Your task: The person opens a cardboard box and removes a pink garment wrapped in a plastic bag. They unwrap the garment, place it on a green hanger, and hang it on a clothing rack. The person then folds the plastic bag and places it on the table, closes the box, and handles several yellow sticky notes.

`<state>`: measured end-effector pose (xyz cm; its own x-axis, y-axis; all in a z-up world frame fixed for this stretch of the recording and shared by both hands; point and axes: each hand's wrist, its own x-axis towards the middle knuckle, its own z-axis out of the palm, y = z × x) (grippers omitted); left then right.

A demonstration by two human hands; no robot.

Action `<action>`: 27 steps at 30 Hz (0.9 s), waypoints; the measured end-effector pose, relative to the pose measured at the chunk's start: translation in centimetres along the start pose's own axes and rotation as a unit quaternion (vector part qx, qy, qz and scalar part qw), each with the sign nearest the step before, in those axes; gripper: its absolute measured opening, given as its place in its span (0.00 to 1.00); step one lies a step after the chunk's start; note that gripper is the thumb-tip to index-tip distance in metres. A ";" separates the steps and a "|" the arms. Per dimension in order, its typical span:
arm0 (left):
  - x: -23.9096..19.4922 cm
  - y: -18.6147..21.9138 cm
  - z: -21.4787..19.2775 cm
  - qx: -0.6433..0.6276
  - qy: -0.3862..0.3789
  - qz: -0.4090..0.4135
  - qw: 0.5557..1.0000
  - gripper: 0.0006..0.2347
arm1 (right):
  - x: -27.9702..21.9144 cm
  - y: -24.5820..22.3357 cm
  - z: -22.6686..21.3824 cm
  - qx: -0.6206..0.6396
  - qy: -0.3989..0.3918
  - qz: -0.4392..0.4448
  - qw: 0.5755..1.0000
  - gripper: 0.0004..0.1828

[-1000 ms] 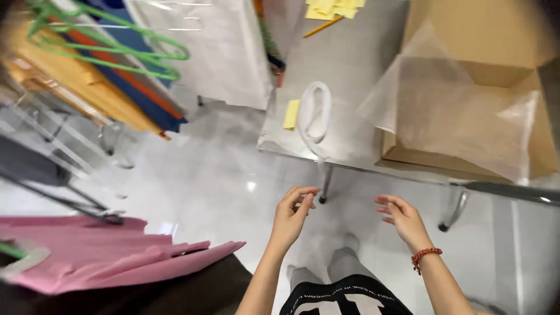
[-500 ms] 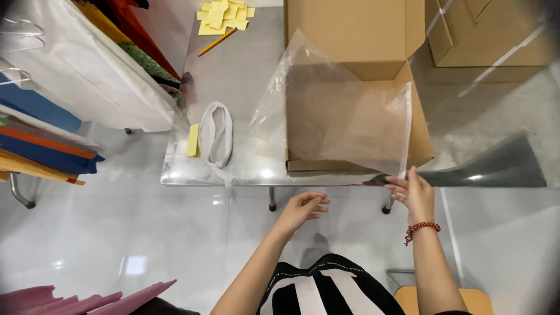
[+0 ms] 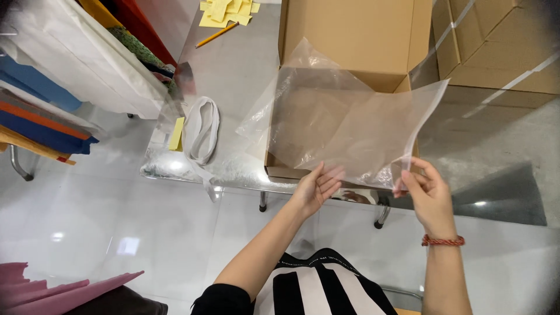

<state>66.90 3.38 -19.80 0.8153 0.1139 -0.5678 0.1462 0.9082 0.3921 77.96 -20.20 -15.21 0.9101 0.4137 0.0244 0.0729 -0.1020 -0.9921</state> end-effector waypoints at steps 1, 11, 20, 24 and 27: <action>1.3 0.2 -1.2 0.000 0.003 -0.001 1.000 0.36 | -0.5 -0.6 -1.0 0.001 -0.001 0.002 1.000 0.21; 5.1 9.7 -7.3 0.006 0.090 0.130 0.987 0.13 | -2.1 2.2 -9.8 -0.139 0.048 0.137 0.980 0.19; -2.6 16.0 -3.8 0.243 0.180 0.130 0.944 0.19 | 1.2 4.6 -10.2 -0.261 0.038 0.271 0.926 0.19; -0.6 16.1 -4.2 0.394 0.177 0.145 0.890 0.12 | 5.0 6.1 -8.5 -0.191 0.132 0.218 0.948 0.15; 0.3 16.6 -5.8 0.393 0.148 0.163 0.893 0.09 | 6.9 9.3 -8.2 -0.291 0.143 0.182 0.928 0.12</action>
<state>66.30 20.78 -17.67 0.7199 0.5277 -0.4509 0.3711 0.2564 0.8925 88.25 -25.73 -23.25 0.9826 0.0064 -0.1859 -0.1295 -0.6937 -0.7086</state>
